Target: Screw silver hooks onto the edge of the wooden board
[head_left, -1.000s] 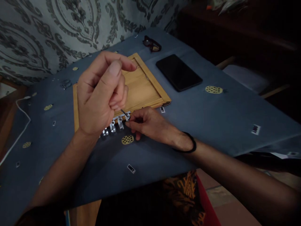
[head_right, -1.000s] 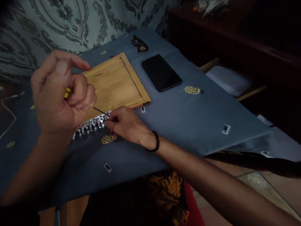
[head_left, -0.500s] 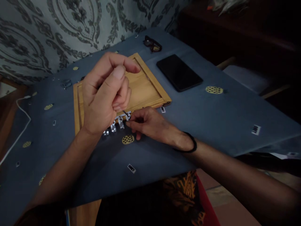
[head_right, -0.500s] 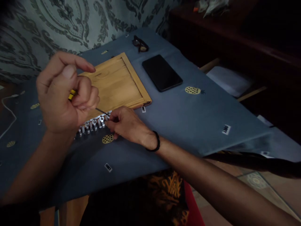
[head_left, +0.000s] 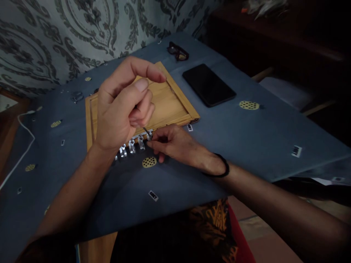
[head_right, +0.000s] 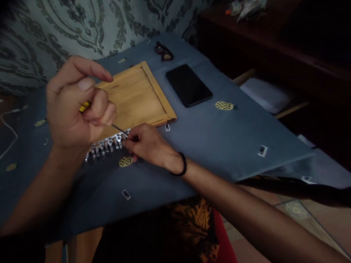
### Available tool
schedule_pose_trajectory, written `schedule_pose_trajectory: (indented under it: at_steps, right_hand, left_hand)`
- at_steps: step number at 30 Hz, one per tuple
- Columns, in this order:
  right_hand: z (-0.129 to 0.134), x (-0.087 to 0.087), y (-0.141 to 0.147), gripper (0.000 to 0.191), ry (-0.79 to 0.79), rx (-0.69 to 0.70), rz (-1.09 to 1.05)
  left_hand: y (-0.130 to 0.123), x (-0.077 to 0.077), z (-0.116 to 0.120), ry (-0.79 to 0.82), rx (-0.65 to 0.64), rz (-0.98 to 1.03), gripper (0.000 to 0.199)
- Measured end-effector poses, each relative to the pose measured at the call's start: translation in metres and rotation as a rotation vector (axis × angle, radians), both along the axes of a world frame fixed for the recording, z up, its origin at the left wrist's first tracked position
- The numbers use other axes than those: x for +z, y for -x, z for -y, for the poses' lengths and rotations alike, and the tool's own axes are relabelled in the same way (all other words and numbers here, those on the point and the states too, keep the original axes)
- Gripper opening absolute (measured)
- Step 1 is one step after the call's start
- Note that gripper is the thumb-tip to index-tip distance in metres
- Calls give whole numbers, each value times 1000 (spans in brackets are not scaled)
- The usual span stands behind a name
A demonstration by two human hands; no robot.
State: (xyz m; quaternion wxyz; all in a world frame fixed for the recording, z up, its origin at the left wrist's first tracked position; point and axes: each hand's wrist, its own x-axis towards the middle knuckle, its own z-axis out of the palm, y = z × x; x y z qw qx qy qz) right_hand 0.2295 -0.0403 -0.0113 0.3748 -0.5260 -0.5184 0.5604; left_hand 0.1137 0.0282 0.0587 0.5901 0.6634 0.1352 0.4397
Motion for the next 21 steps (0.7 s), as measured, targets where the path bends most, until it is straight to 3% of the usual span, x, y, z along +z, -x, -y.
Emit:
schedule_pose_trajectory:
  at_steps: [10, 13, 18, 21]
  right_hand:
    - [-2, -1, -1, 33, 18, 10, -20]
    - [-2, -1, -1, 33, 36, 3, -35]
    - [-1, 2, -2, 29, 61, -14, -63]
    - [-1, 2, -2, 30, 61, -18, -58]
  left_hand:
    - [15, 27, -1, -148, 101, 132, 33]
    - [13, 25, 1, -133, 125, 137, 35]
    - [11, 16, -1, -215, 51, 128, 15]
    - [13, 15, -3, -189, 73, 122, 19]
